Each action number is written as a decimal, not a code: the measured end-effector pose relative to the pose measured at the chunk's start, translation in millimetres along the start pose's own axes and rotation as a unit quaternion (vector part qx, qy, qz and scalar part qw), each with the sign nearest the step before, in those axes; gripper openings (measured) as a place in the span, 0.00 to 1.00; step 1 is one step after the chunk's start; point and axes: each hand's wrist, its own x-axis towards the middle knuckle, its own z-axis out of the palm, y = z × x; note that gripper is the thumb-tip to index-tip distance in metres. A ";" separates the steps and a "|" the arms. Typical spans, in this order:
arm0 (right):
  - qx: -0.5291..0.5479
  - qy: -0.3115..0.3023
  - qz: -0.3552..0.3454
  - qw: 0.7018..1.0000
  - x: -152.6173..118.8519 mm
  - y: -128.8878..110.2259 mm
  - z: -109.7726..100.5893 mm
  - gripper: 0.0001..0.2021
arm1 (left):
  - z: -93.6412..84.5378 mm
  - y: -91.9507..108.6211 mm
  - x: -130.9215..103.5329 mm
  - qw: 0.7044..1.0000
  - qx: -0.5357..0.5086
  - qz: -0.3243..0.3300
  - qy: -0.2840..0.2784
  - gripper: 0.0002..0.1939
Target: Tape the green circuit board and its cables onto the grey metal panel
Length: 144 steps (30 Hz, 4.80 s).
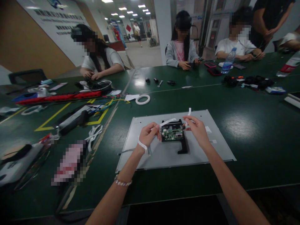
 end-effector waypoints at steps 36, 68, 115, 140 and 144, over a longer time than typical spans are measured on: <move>-0.183 -0.120 -0.209 0.953 -17.6 3.0 -0.4 0.09 | -0.4 -26.3 27.9 0.941 0.302 0.076 0.128 0.17; -0.214 0.019 -0.120 0.969 6.4 37.6 -7.0 0.09 | 29.2 -53.5 56.9 0.870 0.461 0.170 -0.032 0.18; -0.612 0.037 -0.133 0.779 -9.8 43.3 -8.5 0.07 | 37.3 -60.4 53.0 0.774 0.612 0.133 -0.090 0.20; -0.052 -0.270 -0.005 0.961 -19.4 1.6 -25.1 0.19 | 33.6 -17.5 41.7 0.971 0.232 0.040 -0.048 0.17; -0.040 -0.305 0.027 0.951 -23.2 -5.7 -23.4 0.29 | 30.8 -5.1 28.0 0.966 0.176 -0.084 -0.170 0.22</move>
